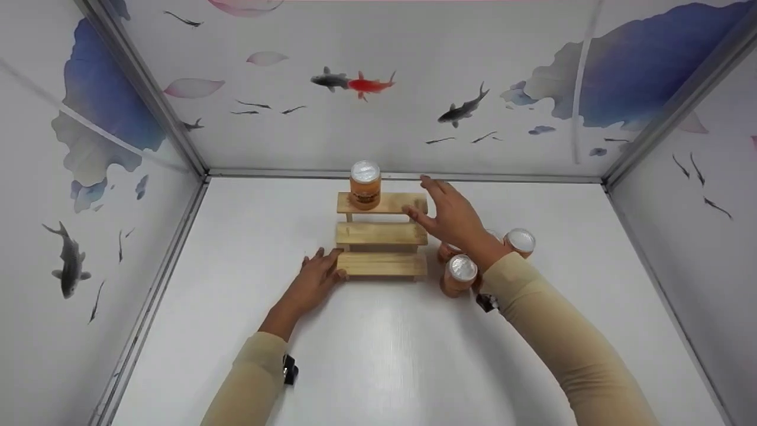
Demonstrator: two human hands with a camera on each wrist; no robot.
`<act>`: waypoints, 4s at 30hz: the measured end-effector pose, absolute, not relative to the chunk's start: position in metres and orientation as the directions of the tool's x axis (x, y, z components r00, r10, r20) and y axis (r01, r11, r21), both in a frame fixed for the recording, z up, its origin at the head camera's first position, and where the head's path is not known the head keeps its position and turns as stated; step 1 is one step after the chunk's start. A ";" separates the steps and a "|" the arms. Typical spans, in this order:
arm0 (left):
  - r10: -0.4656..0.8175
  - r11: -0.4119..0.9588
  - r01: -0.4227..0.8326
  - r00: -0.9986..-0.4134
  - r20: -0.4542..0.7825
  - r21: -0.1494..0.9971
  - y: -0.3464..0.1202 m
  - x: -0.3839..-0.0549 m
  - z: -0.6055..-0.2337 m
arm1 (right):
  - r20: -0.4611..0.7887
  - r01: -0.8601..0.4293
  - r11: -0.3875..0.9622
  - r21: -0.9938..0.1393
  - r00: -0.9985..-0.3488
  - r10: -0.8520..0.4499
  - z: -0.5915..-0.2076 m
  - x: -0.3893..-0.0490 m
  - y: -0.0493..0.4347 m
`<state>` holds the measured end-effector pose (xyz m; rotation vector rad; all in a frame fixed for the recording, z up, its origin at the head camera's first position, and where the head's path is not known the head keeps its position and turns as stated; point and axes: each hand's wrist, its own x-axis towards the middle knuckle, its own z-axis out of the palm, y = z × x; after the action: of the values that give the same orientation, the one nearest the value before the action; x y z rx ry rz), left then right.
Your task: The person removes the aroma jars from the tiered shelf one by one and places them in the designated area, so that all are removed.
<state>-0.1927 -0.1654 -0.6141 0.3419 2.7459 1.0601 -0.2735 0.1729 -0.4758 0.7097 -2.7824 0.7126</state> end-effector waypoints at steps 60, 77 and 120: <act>0.273 0.703 0.152 -0.960 -0.066 0.695 -0.167 -0.190 -0.617 | 0.247 -0.421 0.516 -0.746 -0.894 -0.373 -0.485 -0.306 0.081; 0.273 0.709 0.155 -0.960 -0.065 0.688 -0.166 -0.191 -0.617 | 0.312 -0.475 0.554 -0.684 -0.877 -0.366 -0.485 -0.296 0.121; 0.269 0.700 0.141 -0.960 -0.075 0.700 -0.165 -0.190 -0.618 | 0.438 -0.456 0.675 -0.580 -0.873 -0.213 -0.483 -0.202 0.291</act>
<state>-0.1904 -0.1655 -0.6183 0.3328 2.7354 1.1061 -0.2022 0.2906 -0.4827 0.5286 -2.5559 1.0158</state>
